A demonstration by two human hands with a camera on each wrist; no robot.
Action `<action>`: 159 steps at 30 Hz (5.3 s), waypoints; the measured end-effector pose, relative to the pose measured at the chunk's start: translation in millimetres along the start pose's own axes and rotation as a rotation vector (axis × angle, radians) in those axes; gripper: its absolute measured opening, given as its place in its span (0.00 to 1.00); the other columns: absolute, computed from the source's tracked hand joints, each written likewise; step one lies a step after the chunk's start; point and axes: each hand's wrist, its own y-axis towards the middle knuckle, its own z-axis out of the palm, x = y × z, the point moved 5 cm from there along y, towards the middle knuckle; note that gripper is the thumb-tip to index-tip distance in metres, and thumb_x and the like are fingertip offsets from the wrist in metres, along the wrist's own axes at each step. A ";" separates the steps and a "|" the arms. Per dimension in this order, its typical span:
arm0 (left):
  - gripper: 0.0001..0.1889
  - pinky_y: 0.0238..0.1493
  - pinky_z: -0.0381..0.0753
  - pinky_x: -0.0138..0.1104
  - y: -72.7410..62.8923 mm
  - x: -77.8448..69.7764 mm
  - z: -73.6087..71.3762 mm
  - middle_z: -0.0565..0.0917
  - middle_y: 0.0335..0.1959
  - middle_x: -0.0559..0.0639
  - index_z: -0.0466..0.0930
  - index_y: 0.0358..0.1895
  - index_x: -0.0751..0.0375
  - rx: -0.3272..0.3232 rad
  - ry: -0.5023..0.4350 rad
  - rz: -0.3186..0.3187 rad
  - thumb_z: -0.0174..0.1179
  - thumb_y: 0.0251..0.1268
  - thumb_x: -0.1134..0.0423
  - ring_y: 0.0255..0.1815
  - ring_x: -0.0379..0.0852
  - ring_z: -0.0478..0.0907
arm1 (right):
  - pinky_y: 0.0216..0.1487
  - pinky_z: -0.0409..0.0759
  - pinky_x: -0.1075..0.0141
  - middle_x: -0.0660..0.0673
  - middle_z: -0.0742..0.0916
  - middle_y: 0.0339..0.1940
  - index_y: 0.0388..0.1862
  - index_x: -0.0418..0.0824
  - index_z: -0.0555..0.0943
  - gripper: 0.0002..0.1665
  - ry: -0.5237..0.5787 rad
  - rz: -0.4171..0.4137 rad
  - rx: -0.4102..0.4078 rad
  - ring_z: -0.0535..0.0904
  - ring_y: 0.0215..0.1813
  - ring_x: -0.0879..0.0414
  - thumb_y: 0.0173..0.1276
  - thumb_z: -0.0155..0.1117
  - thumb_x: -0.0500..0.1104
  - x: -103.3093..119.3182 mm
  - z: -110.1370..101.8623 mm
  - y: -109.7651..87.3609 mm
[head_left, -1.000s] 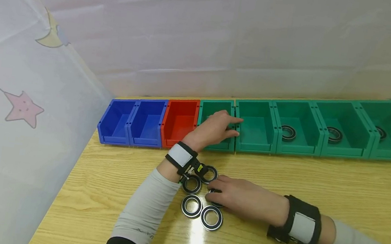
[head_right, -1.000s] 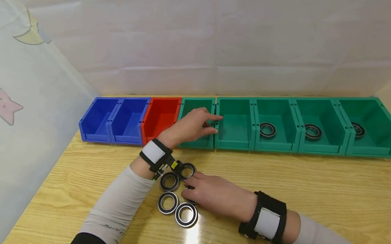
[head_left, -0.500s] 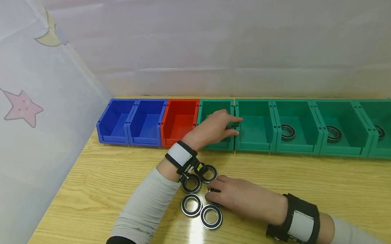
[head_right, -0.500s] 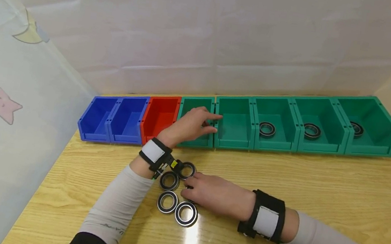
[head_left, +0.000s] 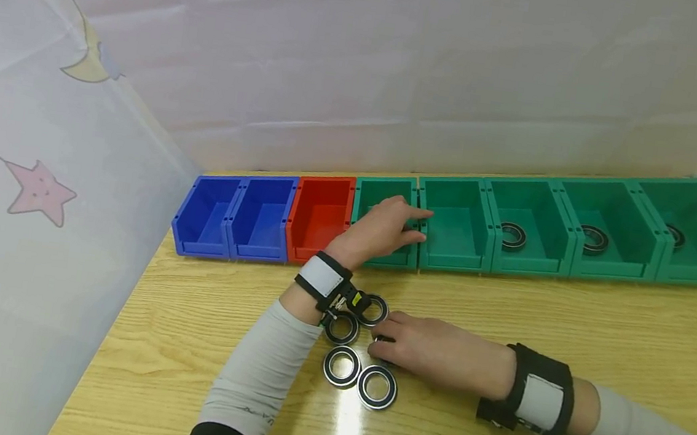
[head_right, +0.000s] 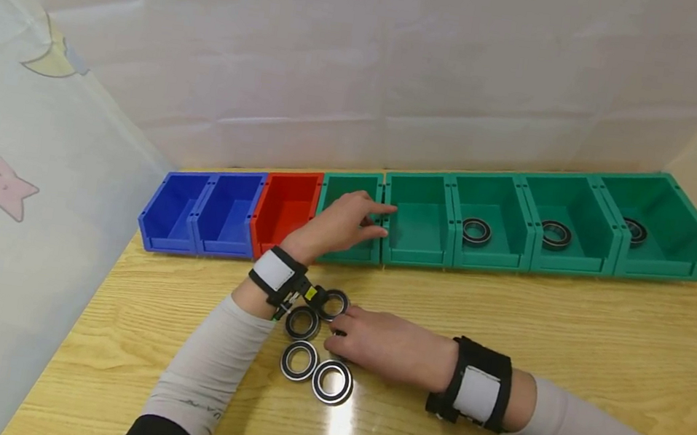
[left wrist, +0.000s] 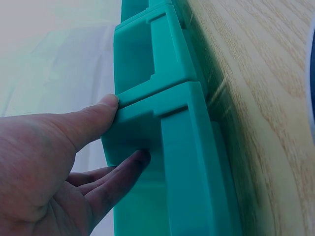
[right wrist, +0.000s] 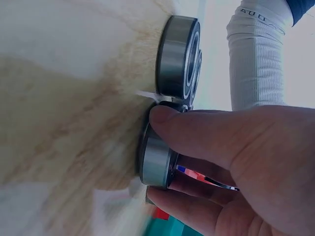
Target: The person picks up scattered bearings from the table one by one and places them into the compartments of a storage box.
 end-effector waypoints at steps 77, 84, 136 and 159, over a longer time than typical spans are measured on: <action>0.24 0.28 0.60 0.28 -3.2 -0.4 -2.5 0.73 0.22 0.50 0.72 0.70 0.52 -0.034 -0.037 0.041 0.57 0.73 0.57 0.35 0.43 0.68 | 0.52 0.83 0.63 0.46 0.83 0.58 0.57 0.43 0.81 0.30 -0.140 0.061 -0.267 0.79 0.60 0.51 0.53 0.79 0.35 -44.6 -112.3 -35.6; 0.24 0.28 0.60 0.27 -0.9 0.1 -0.7 0.74 0.20 0.50 0.72 0.70 0.54 -0.025 -0.020 0.065 0.55 0.74 0.54 0.36 0.43 0.69 | 0.51 0.84 0.61 0.46 0.83 0.59 0.58 0.42 0.80 0.32 -0.146 0.071 -0.294 0.79 0.60 0.50 0.52 0.78 0.34 -54.5 -117.8 -37.5; 0.26 0.30 0.63 0.27 -1.2 1.6 -0.2 0.70 0.24 0.49 0.72 0.70 0.51 -0.046 -0.002 0.065 0.59 0.71 0.54 0.35 0.43 0.69 | 0.56 0.80 0.50 0.37 0.83 0.56 0.55 0.35 0.81 0.26 0.029 0.247 -0.295 0.78 0.60 0.41 0.56 0.74 0.30 -137.9 -88.7 -36.8; 0.26 0.29 0.66 0.26 -2.3 2.5 0.2 0.75 0.26 0.49 0.73 0.70 0.51 -0.045 0.012 0.059 0.59 0.70 0.53 0.37 0.41 0.70 | 0.57 0.80 0.49 0.38 0.83 0.57 0.57 0.36 0.80 0.26 0.064 0.332 -0.194 0.78 0.60 0.41 0.59 0.73 0.32 -156.6 -61.9 -29.7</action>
